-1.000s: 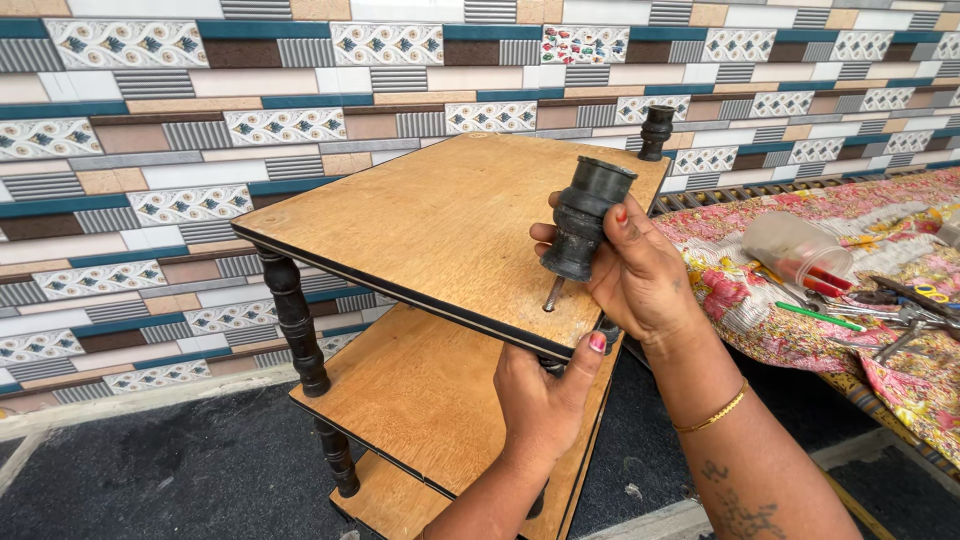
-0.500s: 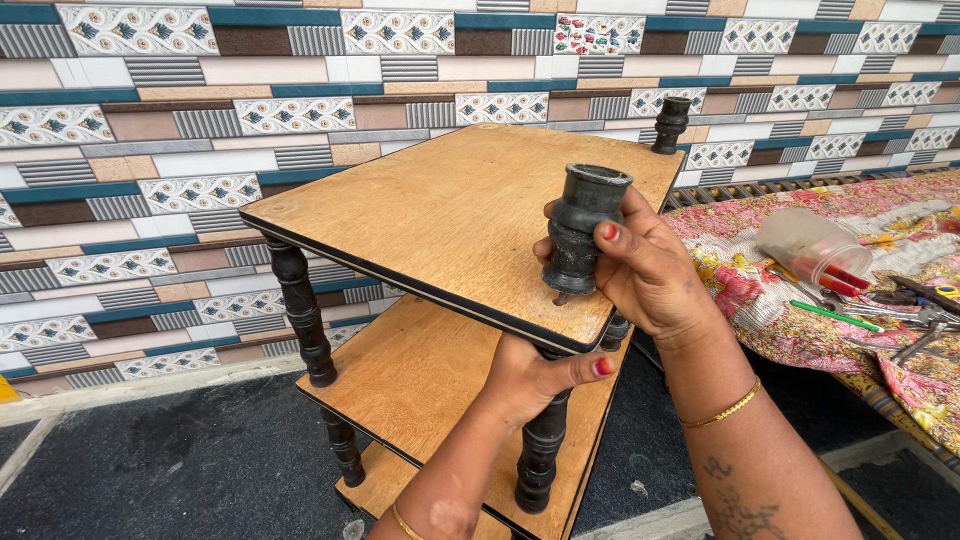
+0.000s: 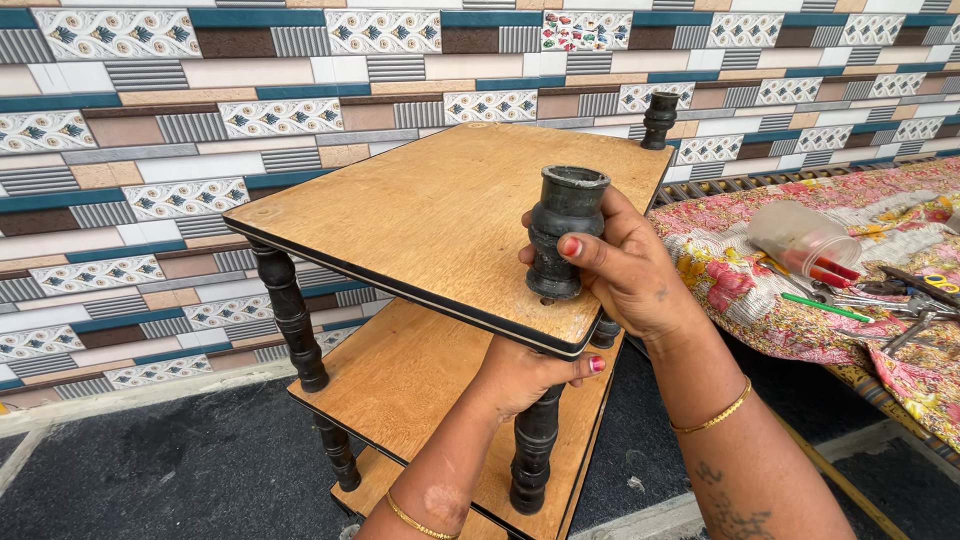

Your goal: The person assembles a small wooden table by inserting and screwing black turned legs into pre-drilled holes on the tabletop. They handle each leg individually, aligning and tightening them by hand.

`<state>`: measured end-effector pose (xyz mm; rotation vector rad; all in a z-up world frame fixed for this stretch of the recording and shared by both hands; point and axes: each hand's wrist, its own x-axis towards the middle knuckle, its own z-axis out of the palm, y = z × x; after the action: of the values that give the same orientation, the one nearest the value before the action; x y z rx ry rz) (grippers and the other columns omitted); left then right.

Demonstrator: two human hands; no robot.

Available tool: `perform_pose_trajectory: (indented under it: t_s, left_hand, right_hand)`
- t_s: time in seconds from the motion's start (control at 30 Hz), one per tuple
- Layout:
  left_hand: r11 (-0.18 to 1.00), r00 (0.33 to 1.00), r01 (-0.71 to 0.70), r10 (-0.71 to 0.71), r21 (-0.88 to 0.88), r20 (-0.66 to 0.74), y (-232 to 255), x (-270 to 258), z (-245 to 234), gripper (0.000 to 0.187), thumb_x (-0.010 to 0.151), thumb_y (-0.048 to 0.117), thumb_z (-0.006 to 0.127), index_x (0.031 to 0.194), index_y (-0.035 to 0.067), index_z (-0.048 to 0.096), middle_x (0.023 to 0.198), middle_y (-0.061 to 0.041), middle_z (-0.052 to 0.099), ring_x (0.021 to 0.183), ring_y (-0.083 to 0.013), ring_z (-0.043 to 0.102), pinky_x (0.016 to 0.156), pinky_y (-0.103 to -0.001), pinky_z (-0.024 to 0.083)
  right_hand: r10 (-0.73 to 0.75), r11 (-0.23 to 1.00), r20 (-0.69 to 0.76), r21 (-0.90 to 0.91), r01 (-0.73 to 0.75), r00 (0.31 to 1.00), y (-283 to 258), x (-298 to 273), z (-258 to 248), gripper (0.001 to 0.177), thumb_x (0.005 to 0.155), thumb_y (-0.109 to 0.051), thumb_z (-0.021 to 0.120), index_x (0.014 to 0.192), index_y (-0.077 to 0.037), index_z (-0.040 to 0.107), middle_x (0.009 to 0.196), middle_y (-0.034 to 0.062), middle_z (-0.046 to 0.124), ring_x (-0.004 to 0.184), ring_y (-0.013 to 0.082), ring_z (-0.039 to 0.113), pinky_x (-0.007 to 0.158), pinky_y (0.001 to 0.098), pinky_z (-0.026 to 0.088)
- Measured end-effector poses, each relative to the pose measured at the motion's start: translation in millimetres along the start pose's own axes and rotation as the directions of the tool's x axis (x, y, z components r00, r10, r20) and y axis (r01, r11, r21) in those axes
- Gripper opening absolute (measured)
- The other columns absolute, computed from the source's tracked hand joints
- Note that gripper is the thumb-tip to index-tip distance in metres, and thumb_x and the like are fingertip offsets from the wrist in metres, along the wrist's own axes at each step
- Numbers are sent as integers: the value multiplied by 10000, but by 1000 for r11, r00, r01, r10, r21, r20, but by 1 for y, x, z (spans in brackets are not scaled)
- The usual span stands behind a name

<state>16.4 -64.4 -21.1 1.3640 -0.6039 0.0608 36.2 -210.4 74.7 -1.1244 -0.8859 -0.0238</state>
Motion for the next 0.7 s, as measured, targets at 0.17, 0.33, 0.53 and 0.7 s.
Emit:
perform_pose_trajectory:
  t_s: [0.17,0.33,0.53,0.7]
  left_hand:
    - [1000,1000,-10,10,19,-10,-2,1,1,398,770,51,834,1121,30,648,919,-36,702,713,-130,661,620,-303,562]
    - [999,999,25,-24,35,-32,-3,3,3,369,776,13,790,1113,36,641,919,-23,700,726,-118,680,626,-298,580]
    - [996,998,49,-46,72,-46,-5,5,3,318,780,7,787,1060,38,639,873,-37,689,716,-120,689,633,-297,586]
    - [995,998,39,-34,88,-53,-11,6,4,272,783,-15,785,1001,33,630,837,-30,673,714,-124,684,630,-308,577]
  right_hand:
    - [-50,972,-77,-234,30,996,9,-1,2,629,868,-157,795,1392,-35,470,1126,100,672,1015,228,727,886,384,618]
    - [-37,954,-2,-296,35,999,6,-2,0,611,884,-144,744,1413,-48,452,1138,84,681,1049,200,713,926,367,595]
    - [-42,926,77,-372,68,996,3,-2,5,640,829,-17,692,1414,-48,433,1111,79,662,1048,172,666,965,363,553]
    - [-74,884,-41,-465,47,996,9,-1,9,564,836,-2,699,1352,-43,475,1082,50,641,999,133,642,898,324,559]
